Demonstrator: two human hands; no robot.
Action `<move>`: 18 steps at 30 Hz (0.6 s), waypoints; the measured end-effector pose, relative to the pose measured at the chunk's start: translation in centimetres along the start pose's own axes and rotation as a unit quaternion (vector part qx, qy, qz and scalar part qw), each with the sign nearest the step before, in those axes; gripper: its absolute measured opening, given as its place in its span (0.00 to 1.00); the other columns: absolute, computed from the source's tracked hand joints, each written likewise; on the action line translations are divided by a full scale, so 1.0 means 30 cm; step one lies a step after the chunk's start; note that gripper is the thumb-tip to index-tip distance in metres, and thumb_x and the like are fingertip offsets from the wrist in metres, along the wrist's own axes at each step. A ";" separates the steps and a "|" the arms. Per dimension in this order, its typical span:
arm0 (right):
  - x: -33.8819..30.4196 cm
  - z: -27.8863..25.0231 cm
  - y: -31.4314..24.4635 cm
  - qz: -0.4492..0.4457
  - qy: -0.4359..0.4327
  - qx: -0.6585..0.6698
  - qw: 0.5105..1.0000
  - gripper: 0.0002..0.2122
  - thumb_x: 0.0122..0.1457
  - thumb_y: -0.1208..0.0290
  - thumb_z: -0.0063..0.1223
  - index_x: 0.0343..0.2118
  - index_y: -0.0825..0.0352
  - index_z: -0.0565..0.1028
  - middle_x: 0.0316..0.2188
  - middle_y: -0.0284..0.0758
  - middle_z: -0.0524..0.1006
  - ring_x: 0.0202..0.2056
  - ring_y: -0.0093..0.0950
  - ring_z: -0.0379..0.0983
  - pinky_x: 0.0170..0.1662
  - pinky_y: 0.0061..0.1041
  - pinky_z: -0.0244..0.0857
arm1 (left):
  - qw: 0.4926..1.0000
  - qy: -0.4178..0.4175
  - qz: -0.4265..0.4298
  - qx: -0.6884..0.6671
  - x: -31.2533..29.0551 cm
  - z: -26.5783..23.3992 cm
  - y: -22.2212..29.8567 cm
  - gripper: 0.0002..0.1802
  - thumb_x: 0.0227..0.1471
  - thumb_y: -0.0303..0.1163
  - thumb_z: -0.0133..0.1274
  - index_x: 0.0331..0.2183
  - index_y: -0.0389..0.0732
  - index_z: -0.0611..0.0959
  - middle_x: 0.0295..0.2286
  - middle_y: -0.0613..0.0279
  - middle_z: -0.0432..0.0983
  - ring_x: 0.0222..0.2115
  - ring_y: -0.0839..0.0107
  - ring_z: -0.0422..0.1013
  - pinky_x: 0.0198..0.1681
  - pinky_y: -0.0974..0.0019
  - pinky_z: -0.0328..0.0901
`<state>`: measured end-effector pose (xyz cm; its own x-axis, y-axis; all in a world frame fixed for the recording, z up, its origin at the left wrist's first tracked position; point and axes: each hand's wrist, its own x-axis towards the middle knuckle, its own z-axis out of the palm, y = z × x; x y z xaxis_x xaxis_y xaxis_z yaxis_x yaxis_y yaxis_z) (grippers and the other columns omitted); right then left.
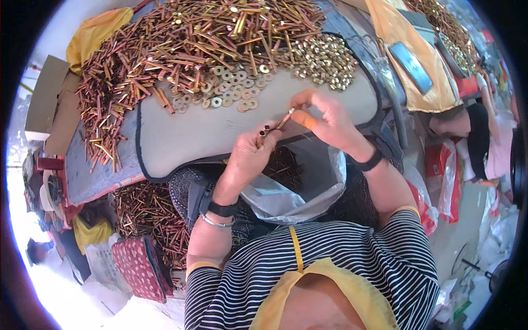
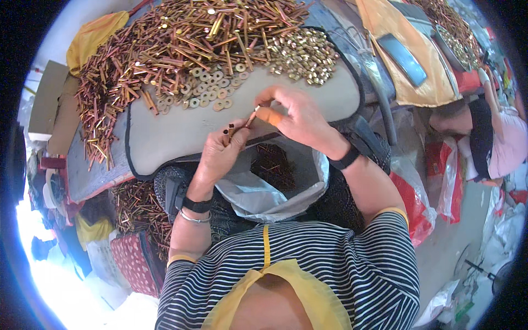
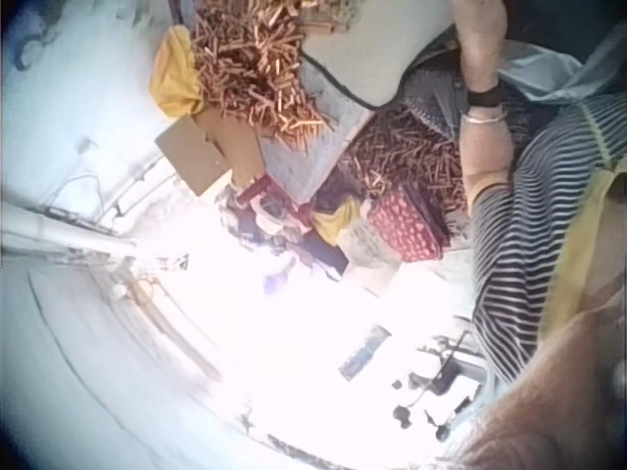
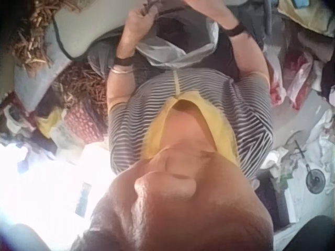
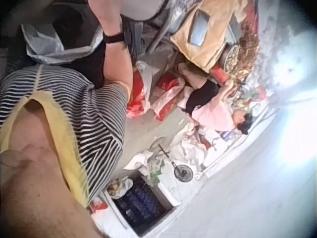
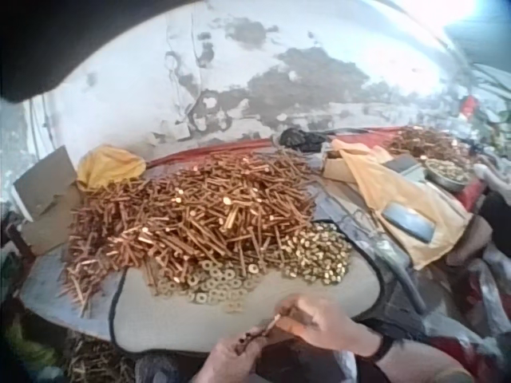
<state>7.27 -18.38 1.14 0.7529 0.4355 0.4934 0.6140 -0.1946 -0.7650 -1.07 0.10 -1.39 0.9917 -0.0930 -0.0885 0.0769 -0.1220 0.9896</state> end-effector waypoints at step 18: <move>-0.008 0.004 0.020 0.041 -0.103 0.031 0.993 0.08 0.58 0.69 0.54 0.32 0.70 0.73 0.25 0.29 0.75 0.29 0.20 0.69 0.35 0.20 0.64 | 1.000 -0.002 0.014 0.027 -0.004 -0.009 -0.006 0.12 0.57 0.29 0.50 0.43 0.37 0.79 0.21 0.76 0.67 0.21 0.85 0.59 0.25 0.80 0.57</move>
<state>7.45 -18.49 0.51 0.7312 0.5929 0.3373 0.5316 -0.1853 -0.8265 -1.16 0.39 -1.53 0.9931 -0.1002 -0.0608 0.0428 -0.1727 0.9840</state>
